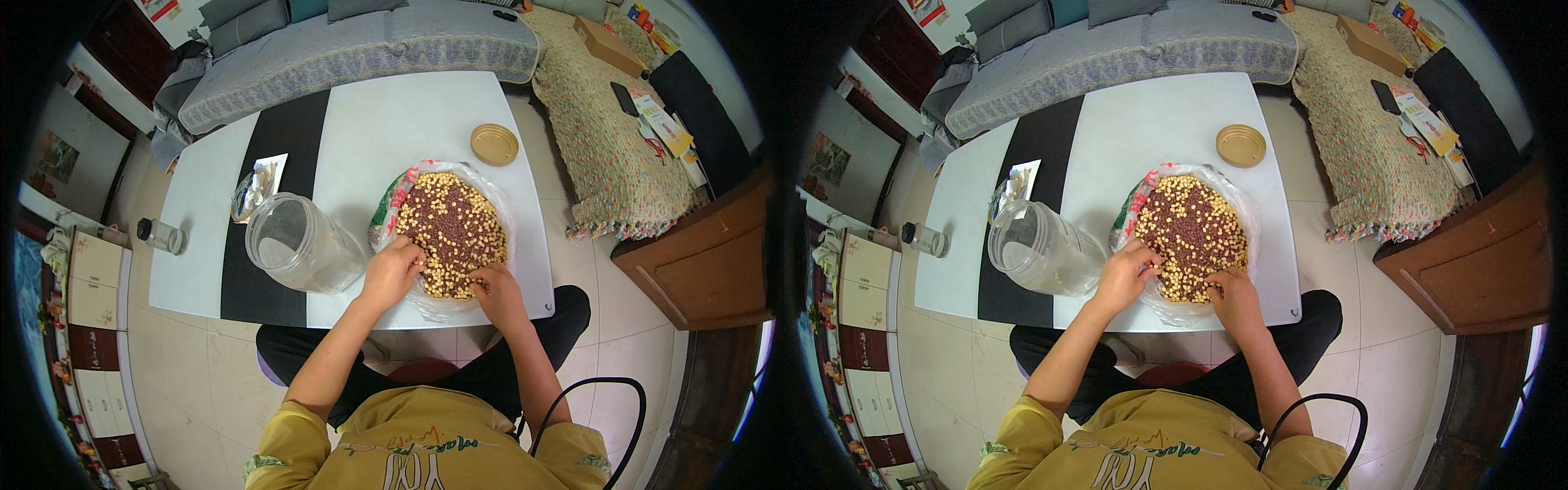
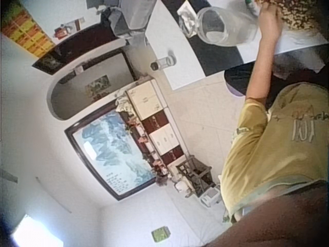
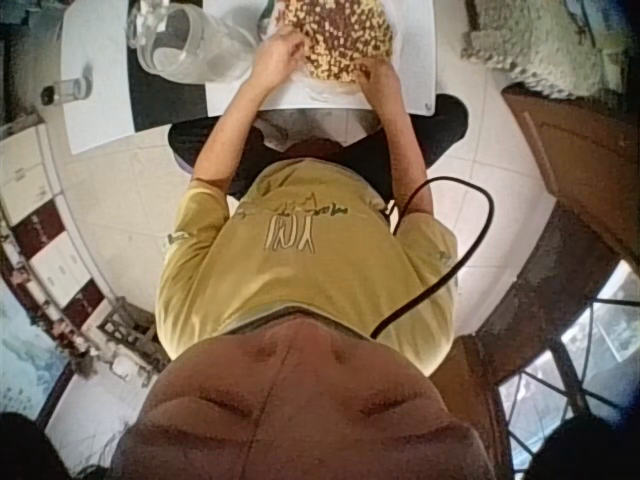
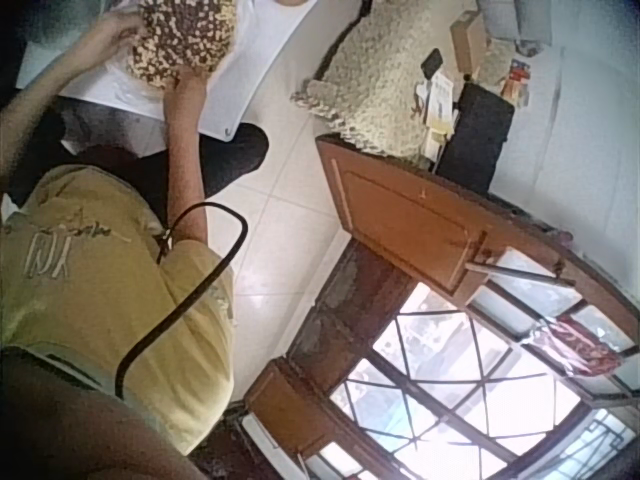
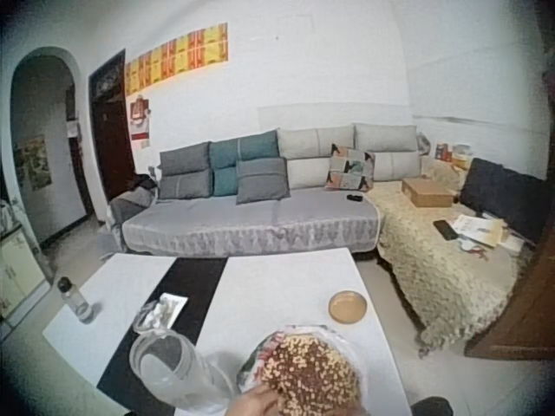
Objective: The person sits on the floor and sorts a mixture of light and dark grains on a white table using their hands. They pick up handfuls of the mixture, separate the grains, and place the sorted portions into a clear plastic container.
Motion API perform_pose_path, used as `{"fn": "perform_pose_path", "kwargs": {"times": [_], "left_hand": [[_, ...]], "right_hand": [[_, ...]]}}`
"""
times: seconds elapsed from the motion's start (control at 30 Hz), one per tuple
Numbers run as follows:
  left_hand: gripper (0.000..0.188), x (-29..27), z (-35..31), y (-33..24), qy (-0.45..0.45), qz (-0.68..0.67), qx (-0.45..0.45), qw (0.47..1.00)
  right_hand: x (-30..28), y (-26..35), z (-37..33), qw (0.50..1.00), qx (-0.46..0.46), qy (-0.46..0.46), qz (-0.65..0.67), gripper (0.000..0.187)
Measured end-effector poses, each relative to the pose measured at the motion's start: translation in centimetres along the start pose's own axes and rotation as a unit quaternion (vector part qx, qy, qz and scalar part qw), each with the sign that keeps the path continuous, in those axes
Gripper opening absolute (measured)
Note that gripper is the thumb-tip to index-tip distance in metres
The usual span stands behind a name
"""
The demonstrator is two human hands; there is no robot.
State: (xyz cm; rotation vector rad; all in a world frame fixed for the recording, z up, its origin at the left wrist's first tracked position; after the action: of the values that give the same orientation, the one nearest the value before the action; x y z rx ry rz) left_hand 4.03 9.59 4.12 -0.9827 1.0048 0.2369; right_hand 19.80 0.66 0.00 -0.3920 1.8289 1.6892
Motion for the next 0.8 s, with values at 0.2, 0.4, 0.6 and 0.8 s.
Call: {"fn": "perform_pose_path", "kwargs": {"times": [0.2, 0.4, 0.6, 0.8], "left_hand": [[0.014, -0.3, -0.3, -1.0, -0.027, -0.024, 0.029, 0.999], [0.017, 0.1, -0.7, -0.6, -0.021, -0.023, 0.034, 0.999], [0.017, 0.1, -0.7, -1.1, -0.015, -0.022, 0.030, 0.999], [0.011, 0.8, -1.1, 0.8, -0.025, -0.021, -0.006, 0.999]], "right_hand": [[0.0, -0.5, -0.1, 1.000, 0.011, -0.001, 0.001, 0.015], [0.1, -0.5, -0.1, 1.000, 0.011, -0.001, 0.000, 0.014], [0.0, -0.6, -0.2, 1.000, 0.001, -0.006, 0.002, 0.013], [-0.1, -0.7, -0.3, 1.000, -0.006, -0.006, 0.013, 0.013]]}}
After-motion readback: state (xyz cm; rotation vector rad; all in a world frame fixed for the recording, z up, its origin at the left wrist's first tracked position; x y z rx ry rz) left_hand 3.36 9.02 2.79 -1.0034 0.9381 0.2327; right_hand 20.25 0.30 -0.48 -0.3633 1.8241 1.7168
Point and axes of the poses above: each hand's wrist, its own z-axis towards the middle knuckle, its own x-axis out of the palm, y = z × x, the point moved 10 cm from there along z, towards the middle knuckle, and after that the axes turned 2 degrees about z, right-handed, at the moved point
